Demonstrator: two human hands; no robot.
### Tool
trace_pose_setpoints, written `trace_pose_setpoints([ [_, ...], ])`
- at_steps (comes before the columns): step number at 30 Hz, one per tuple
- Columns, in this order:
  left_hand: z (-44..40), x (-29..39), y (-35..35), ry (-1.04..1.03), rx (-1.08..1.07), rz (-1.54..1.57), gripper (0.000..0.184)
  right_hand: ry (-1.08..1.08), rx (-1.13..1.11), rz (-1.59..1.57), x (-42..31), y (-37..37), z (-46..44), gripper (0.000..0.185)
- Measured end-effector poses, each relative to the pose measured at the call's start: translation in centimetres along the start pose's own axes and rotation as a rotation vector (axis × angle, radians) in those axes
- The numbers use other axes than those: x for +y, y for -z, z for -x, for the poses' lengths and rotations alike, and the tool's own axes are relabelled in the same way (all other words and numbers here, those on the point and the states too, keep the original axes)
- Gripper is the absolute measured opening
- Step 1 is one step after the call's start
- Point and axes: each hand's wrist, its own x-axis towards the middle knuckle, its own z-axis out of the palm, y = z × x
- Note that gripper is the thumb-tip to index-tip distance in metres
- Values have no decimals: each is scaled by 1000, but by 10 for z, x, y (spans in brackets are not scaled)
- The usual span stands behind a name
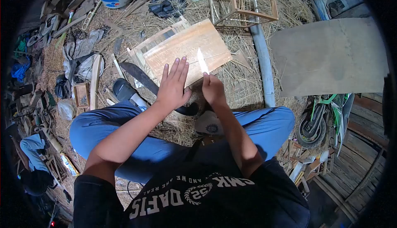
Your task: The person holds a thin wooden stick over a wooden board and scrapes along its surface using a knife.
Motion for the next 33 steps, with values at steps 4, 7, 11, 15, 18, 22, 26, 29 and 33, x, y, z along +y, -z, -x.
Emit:
trace_pose_setpoints([
  [4, 2, -4, 3, -49, 33, 35, 85, 17, -36, -92, 4, 7, -2, 46],
  [7, 1, -11, 8, -83, 78, 140, 74, -28, -84, -169, -1, 14, -2, 44],
  [11, -3, -20, 27, -57, 141, 144, 66, -36, -116, -230, 14, 21, -7, 43],
  [15, 5, -19, 33, -42, 161, 24, 65, -51, -90, -226, 32, 39, -14, 47],
  [18, 13, 1, 23, -86, 86, -71, 70, -73, -110, -173, 54, 47, -25, 49],
  [22, 17, 20, -10, -17, 93, -89, 75, -73, -110, -181, 59, 59, -29, 52],
  [26, 13, 22, -15, 35, 103, -50, 77, -51, -83, -144, 60, 58, -28, 53],
  [29, 14, 21, -22, 33, 111, -71, 78, -76, -49, -181, 66, 56, -34, 54],
  [33, 13, 28, -30, 80, 160, -91, 79, -163, 102, -209, 67, 57, -41, 55],
])
